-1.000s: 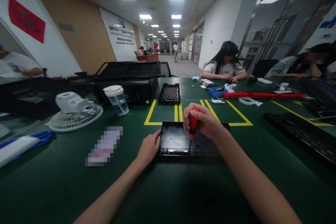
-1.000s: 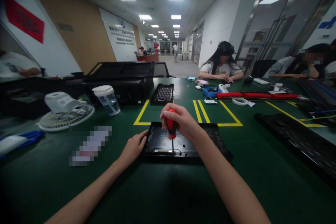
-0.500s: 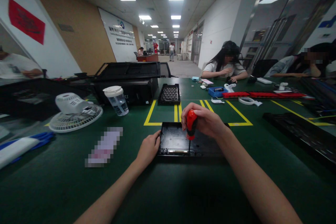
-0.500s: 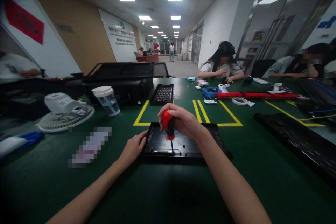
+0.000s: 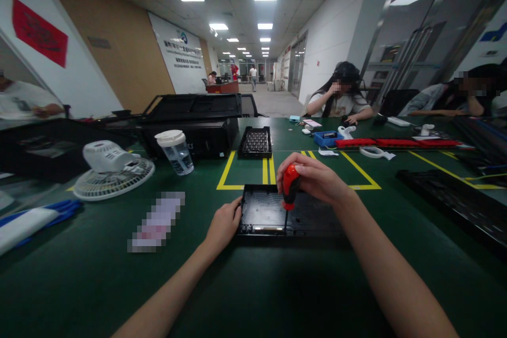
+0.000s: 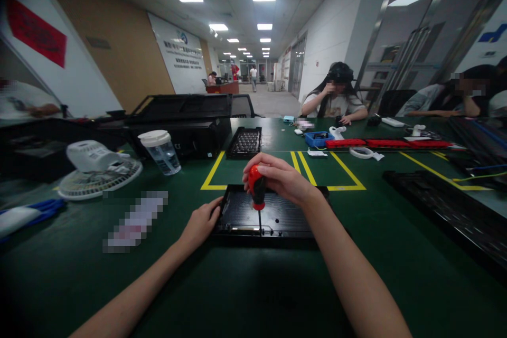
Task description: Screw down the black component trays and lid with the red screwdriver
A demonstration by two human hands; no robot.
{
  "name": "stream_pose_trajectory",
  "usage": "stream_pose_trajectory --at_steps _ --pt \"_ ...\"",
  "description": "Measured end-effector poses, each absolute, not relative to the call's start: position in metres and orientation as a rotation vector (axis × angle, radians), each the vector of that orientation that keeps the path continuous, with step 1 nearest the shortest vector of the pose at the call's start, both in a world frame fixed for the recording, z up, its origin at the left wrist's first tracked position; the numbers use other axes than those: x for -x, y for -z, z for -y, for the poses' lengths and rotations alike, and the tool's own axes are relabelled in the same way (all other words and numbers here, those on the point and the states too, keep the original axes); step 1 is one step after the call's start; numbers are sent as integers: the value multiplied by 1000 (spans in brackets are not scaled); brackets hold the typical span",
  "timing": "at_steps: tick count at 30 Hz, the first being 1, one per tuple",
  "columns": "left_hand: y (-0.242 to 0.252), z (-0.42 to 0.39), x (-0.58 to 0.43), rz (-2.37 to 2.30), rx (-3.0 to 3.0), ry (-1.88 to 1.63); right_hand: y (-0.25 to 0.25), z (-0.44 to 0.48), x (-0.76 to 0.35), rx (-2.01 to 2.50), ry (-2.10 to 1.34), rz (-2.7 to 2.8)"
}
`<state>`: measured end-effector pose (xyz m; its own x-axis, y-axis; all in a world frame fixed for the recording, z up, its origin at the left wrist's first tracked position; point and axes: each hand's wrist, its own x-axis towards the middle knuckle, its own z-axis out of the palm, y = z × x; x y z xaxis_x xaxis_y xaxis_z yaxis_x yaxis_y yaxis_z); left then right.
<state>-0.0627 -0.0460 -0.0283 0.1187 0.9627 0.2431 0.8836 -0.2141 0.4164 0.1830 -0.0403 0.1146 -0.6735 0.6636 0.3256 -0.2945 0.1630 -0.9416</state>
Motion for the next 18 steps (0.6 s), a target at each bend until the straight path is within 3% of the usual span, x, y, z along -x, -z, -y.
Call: stream_pose_trajectory --at_steps 18 --pt "30 45 62 -1864 -2201 -692 -118 40 -190 474 -1355 1849"
